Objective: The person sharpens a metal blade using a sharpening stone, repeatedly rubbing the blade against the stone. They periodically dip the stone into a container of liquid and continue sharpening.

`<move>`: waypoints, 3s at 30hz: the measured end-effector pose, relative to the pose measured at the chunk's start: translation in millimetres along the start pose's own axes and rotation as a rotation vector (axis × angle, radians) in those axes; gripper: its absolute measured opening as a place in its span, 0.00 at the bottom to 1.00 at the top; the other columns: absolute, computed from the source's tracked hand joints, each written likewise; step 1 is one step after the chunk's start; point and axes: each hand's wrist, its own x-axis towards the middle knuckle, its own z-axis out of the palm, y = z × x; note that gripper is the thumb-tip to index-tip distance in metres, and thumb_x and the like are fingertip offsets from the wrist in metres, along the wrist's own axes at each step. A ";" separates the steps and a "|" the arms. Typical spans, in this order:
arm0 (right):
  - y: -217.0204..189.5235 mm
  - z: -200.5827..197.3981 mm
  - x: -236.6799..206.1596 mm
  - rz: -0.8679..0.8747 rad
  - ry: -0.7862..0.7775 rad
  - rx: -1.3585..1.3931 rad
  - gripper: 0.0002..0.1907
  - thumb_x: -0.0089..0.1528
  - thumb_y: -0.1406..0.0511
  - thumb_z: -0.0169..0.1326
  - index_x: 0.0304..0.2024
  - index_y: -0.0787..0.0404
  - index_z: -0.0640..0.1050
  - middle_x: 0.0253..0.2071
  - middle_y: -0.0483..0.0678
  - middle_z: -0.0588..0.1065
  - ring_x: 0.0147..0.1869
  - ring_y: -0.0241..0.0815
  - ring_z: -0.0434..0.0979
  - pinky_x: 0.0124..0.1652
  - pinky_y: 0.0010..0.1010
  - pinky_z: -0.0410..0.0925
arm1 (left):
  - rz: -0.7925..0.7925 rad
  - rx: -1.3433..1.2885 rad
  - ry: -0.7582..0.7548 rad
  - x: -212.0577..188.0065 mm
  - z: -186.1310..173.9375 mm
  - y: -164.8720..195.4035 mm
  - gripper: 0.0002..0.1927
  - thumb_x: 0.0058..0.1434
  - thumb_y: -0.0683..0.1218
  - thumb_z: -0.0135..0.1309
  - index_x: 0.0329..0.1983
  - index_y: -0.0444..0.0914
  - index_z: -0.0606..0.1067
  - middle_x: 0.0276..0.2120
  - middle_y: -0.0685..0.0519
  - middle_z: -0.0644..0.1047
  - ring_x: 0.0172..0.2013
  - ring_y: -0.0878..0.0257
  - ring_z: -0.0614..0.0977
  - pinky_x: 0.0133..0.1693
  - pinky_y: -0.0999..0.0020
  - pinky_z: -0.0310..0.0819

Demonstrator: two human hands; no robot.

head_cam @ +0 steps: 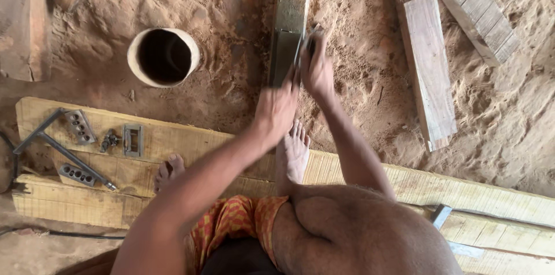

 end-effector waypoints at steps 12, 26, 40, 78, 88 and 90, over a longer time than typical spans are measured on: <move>5.0 -1.0 23.4 -0.060 0.029 0.036 0.12 0.80 0.63 0.34 0.62 0.64 0.59 0.26 0.47 0.72 0.17 0.29 0.68 0.11 0.25 0.66 | -0.068 -0.202 -0.029 17.1 -27.0 -26.2 0.55 0.59 0.69 0.52 0.76 0.27 0.50 0.65 0.36 0.60 0.21 0.71 0.67 0.23 0.76 0.69; 1.6 -1.1 21.2 -0.108 0.137 -0.218 0.15 0.75 0.61 0.43 0.61 0.60 0.61 0.31 0.60 0.75 0.25 0.54 0.73 0.20 0.45 0.67 | -0.103 -0.322 0.017 28.9 8.0 -14.0 0.33 0.67 0.52 0.49 0.68 0.28 0.61 0.61 0.33 0.66 0.23 0.67 0.74 0.26 0.69 0.78; 4.4 5.5 4.6 0.313 -0.016 -0.165 0.24 0.70 0.59 0.41 0.66 0.60 0.56 0.24 0.61 0.77 0.20 0.63 0.77 0.18 0.52 0.70 | -0.111 -0.465 0.144 13.4 10.1 -7.3 0.22 0.65 0.48 0.57 0.60 0.34 0.74 0.50 0.44 0.78 0.36 0.59 0.82 0.34 0.63 0.77; 2.4 -3.2 -24.2 -0.066 0.028 0.002 0.20 0.79 0.61 0.42 0.66 0.66 0.57 0.34 0.57 0.74 0.26 0.44 0.75 0.22 0.37 0.70 | -0.136 -0.468 0.064 -6.3 -9.0 4.5 0.20 0.74 0.46 0.42 0.66 0.34 0.62 0.56 0.39 0.62 0.24 0.67 0.76 0.23 0.67 0.67; 11.3 1.0 10.5 -0.048 0.016 0.091 0.15 0.78 0.65 0.38 0.65 0.64 0.59 0.32 0.50 0.75 0.19 0.33 0.73 0.17 0.28 0.69 | -0.125 -0.256 0.030 19.0 -22.9 -8.8 0.27 0.65 0.46 0.44 0.65 0.34 0.56 0.75 0.33 0.49 0.34 0.73 0.78 0.28 0.72 0.67; 10.3 -2.6 29.5 -0.093 0.053 0.097 0.14 0.81 0.65 0.39 0.67 0.62 0.59 0.36 0.51 0.75 0.26 0.33 0.75 0.21 0.28 0.71 | -0.125 -0.195 0.062 27.8 -36.1 -24.8 0.21 0.65 0.46 0.43 0.59 0.35 0.58 0.76 0.33 0.51 0.38 0.72 0.77 0.32 0.72 0.66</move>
